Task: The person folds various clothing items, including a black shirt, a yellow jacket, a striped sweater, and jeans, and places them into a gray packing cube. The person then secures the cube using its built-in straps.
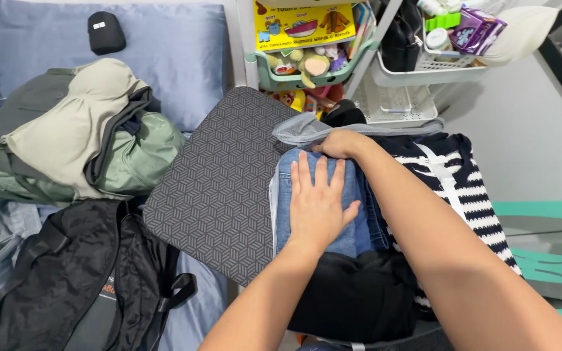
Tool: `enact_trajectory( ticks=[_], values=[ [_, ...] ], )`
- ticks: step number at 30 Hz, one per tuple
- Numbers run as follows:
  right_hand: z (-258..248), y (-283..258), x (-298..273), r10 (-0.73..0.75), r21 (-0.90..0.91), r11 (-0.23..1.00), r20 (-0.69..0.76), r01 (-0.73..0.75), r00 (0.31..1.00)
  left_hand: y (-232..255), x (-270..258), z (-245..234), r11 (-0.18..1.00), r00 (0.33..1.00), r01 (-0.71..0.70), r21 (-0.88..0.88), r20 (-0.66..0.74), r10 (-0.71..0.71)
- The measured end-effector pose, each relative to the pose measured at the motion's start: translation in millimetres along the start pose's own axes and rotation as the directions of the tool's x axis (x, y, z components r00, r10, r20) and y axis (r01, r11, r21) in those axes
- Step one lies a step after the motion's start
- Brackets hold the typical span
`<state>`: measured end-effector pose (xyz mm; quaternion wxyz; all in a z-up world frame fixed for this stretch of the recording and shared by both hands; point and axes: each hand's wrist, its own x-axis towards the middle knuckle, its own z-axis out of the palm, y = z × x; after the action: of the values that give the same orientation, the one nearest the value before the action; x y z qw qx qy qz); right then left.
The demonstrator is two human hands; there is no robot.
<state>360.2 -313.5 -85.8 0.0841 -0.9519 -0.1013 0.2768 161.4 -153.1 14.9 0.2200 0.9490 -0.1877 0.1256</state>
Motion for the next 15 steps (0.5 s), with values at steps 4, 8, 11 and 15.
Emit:
enact_trajectory(
  ticks=[4, 8, 11, 15],
  values=[
    [8.5, 11.3, 23.2, 0.025, -0.039, 0.999, 0.111, -0.021, 0.993, 1.5, -2.6, -0.7, 0.999, 0.999, -0.008, -0.047, -0.046, 0.006],
    [5.6, 11.2, 26.7, -0.098, -0.017, 0.995, 0.137, 0.101, 0.986, -1.7, -4.6, -0.2, 0.995, 0.993, -0.039, -0.092, -0.118, 0.028],
    [1.1, 9.0, 7.9, 0.039, 0.134, 0.989, 0.176, -0.063, 0.984, -3.4, -8.6, 2.3, 0.990, 0.982, -0.062, -0.130, -0.186, 0.037],
    [-0.9, 10.2, 0.0, 0.017, 0.122, 0.992, 0.147, -0.035, 0.989, -2.4, -10.6, 1.8, 0.989, 0.977, -0.073, -0.132, -0.209, 0.045]
  ],
)
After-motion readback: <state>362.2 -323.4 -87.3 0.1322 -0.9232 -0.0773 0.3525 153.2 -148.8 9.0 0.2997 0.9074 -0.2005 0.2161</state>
